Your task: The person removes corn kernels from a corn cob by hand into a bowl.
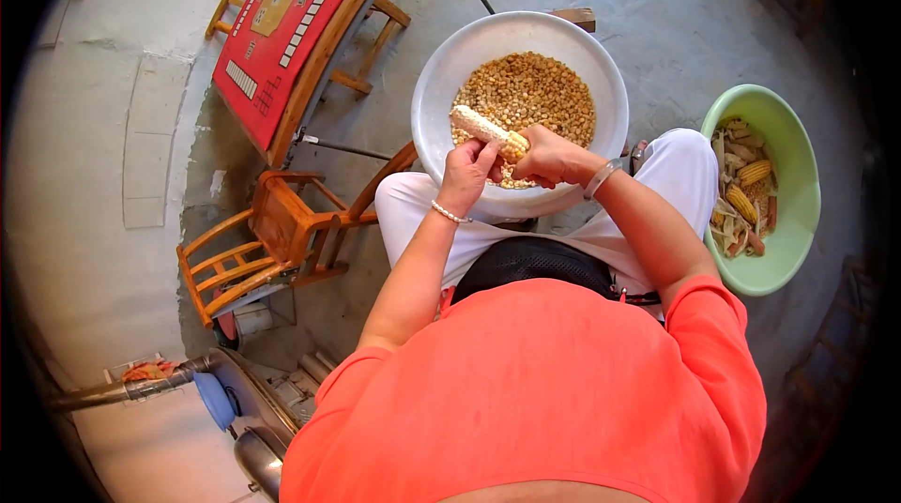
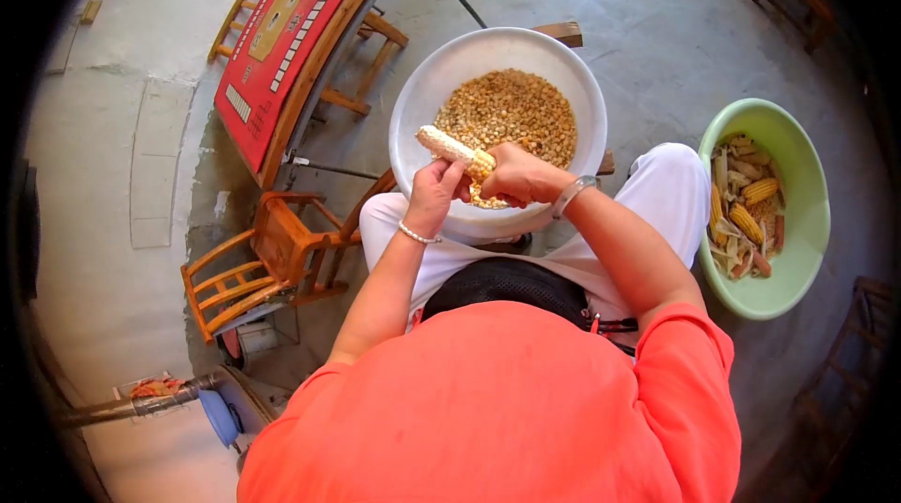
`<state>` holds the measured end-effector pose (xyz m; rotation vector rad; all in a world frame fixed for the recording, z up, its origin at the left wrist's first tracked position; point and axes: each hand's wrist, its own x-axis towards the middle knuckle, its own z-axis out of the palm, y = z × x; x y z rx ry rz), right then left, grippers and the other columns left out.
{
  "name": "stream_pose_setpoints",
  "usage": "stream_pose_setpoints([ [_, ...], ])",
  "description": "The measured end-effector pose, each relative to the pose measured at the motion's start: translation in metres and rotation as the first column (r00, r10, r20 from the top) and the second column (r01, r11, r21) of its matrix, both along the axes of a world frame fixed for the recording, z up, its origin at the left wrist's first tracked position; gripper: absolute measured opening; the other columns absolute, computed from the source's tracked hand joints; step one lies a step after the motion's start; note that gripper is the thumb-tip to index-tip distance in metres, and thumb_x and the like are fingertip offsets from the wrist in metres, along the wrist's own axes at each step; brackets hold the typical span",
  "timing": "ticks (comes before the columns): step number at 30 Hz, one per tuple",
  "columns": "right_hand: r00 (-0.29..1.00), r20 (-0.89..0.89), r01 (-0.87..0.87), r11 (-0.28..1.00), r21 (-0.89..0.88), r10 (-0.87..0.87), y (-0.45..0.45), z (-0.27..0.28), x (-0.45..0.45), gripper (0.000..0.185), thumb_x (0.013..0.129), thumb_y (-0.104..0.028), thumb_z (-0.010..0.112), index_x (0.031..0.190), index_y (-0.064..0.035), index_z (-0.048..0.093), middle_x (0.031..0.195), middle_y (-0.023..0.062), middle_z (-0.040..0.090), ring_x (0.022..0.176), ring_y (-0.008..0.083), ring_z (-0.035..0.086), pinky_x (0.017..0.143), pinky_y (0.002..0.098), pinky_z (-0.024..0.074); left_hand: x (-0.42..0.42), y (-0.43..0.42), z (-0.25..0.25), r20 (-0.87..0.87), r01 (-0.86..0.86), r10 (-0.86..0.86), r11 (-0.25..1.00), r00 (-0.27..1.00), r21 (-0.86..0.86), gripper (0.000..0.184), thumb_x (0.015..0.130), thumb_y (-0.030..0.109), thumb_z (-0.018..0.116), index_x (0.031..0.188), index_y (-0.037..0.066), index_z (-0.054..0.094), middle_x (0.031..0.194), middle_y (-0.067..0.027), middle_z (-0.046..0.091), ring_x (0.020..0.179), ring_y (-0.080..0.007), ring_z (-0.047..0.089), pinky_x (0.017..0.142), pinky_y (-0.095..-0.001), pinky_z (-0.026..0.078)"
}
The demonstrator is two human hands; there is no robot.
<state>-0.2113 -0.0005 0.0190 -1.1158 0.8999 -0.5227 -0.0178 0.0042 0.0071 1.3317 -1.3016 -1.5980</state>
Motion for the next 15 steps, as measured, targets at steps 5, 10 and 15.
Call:
stream_pose_setpoints([
  [5,0.994,-0.065,0.083,0.987,-0.140,-0.093,-0.003,-0.013,0.006,0.028,0.071,-0.022,0.075,0.085,0.0009,0.066,0.058,0.0054,0.057,0.047,0.0125,0.054,0.043,0.0276,0.0410,0.004,-0.004,-0.004,-0.012,-0.032,0.032,0.999,0.999,-0.013,0.017,0.093,0.009,0.053,0.102,-0.003,0.062,0.081,-0.0044,0.064,0.061,-0.0090,0.055,0.060,-0.0232,0.049],
  [10,0.947,-0.229,0.113,0.903,-0.413,-0.224,-0.007,-0.019,0.010,0.037,0.070,-0.022,0.079,0.092,0.0027,0.062,0.070,0.0080,0.061,0.061,0.0130,0.058,0.055,0.0299,0.0470,0.001,-0.004,-0.004,0.036,-0.139,0.138,0.990,0.990,0.019,0.019,0.090,0.005,0.053,0.105,-0.001,0.062,0.091,-0.0061,0.067,0.072,-0.0113,0.063,0.059,-0.0246,0.050],
  [15,0.912,-0.273,0.142,0.861,-0.488,-0.305,0.000,-0.023,0.013,0.041,0.066,-0.023,0.076,0.096,-0.0002,0.060,0.079,0.0197,0.064,0.075,0.0324,0.065,0.068,0.0403,0.0498,-0.002,0.000,0.010,0.041,-0.106,0.102,0.986,0.994,0.128,0.017,0.090,0.012,0.057,0.103,0.001,0.062,0.091,-0.0054,0.067,0.070,-0.0114,0.064,0.054,-0.0223,0.048],
])
